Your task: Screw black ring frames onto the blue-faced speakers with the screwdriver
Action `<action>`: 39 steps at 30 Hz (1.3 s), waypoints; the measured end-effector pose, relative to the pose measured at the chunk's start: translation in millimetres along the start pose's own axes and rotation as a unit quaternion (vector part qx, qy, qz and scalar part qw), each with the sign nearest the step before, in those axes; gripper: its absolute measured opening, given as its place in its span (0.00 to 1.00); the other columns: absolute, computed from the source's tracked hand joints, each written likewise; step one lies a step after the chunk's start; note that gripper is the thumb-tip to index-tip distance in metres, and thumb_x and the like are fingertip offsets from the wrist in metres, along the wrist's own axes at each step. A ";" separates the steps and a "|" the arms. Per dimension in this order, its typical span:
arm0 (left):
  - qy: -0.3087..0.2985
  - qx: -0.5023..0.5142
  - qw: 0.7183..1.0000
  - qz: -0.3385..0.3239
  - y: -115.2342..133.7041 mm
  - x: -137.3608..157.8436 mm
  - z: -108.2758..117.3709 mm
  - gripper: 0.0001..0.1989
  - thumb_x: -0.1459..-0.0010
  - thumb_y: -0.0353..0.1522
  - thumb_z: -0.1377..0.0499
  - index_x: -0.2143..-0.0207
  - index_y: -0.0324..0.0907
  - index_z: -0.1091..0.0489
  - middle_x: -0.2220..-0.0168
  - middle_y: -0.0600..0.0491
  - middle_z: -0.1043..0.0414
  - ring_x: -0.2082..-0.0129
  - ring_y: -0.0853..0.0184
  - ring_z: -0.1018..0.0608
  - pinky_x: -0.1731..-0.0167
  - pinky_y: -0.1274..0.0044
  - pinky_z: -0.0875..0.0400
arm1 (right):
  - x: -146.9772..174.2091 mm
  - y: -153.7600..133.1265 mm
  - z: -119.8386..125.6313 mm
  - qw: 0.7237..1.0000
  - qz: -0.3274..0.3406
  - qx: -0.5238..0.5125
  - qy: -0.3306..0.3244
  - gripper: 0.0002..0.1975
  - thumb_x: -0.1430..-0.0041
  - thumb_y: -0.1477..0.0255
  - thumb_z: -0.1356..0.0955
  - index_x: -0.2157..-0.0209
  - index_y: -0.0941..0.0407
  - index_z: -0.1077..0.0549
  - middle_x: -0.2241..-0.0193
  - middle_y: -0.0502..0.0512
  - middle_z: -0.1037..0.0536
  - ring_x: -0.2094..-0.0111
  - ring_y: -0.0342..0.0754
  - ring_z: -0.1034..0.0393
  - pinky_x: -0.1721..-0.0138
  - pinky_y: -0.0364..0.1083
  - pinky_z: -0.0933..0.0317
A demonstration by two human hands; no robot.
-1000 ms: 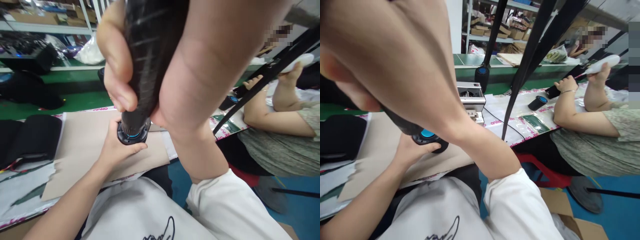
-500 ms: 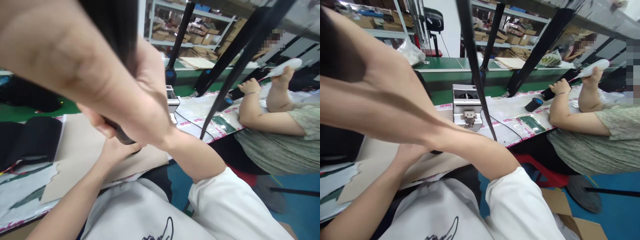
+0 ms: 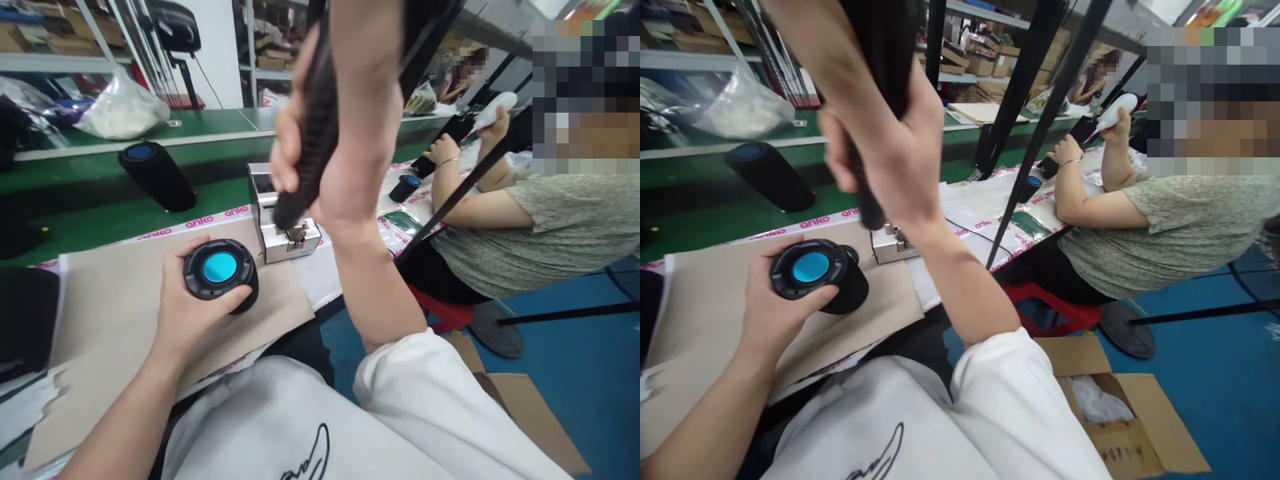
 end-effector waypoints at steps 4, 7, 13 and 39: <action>-0.001 0.013 1.000 0.006 -1.5 2.6 1.2 0.41 0.56 0.40 0.20 0.41 0.51 0.29 0.39 0.46 0.24 0.40 0.45 0.21 0.35 0.49 0.28 | 9.8 28.7 27.0 0.991 0.034 0.099 0.087 0.40 0.54 0.28 0.25 0.68 0.50 0.36 0.84 0.39 0.34 0.87 0.40 0.42 0.88 0.46 0.49; -0.003 0.021 1.000 0.007 -2.0 3.3 1.7 0.42 0.57 0.40 0.19 0.40 0.50 0.30 0.38 0.44 0.26 0.39 0.44 0.21 0.34 0.47 0.30 | 19.1 45.8 29.9 0.983 0.014 0.112 0.142 0.38 0.50 0.29 0.27 0.68 0.50 0.35 0.84 0.39 0.38 0.86 0.39 0.45 0.86 0.45 0.51; -0.015 0.040 0.999 0.010 -4.3 3.1 0.2 0.45 0.56 0.39 0.19 0.38 0.48 0.32 0.38 0.42 0.27 0.37 0.43 0.23 0.31 0.45 0.35 | 32.7 54.5 33.1 0.988 -0.074 0.101 0.088 0.36 0.47 0.31 0.27 0.71 0.51 0.37 0.84 0.41 0.36 0.87 0.41 0.43 0.87 0.44 0.50; -0.010 0.018 1.000 -0.017 -0.8 3.4 -2.5 0.46 0.58 0.45 0.19 0.40 0.45 0.33 0.41 0.44 0.24 0.42 0.49 0.19 0.40 0.59 0.24 | 7.8 -38.8 -31.4 0.994 -0.063 0.080 -0.040 0.26 0.22 0.72 0.52 0.71 0.51 0.34 0.81 0.44 0.30 0.80 0.42 0.29 0.74 0.42 0.31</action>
Point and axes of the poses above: each hand's wrist, its own x-axis away from the middle knuckle, its own z-axis out of the back of the hand, y = z × x, the point moved 3 cm from there along -x, towards the middle knuckle
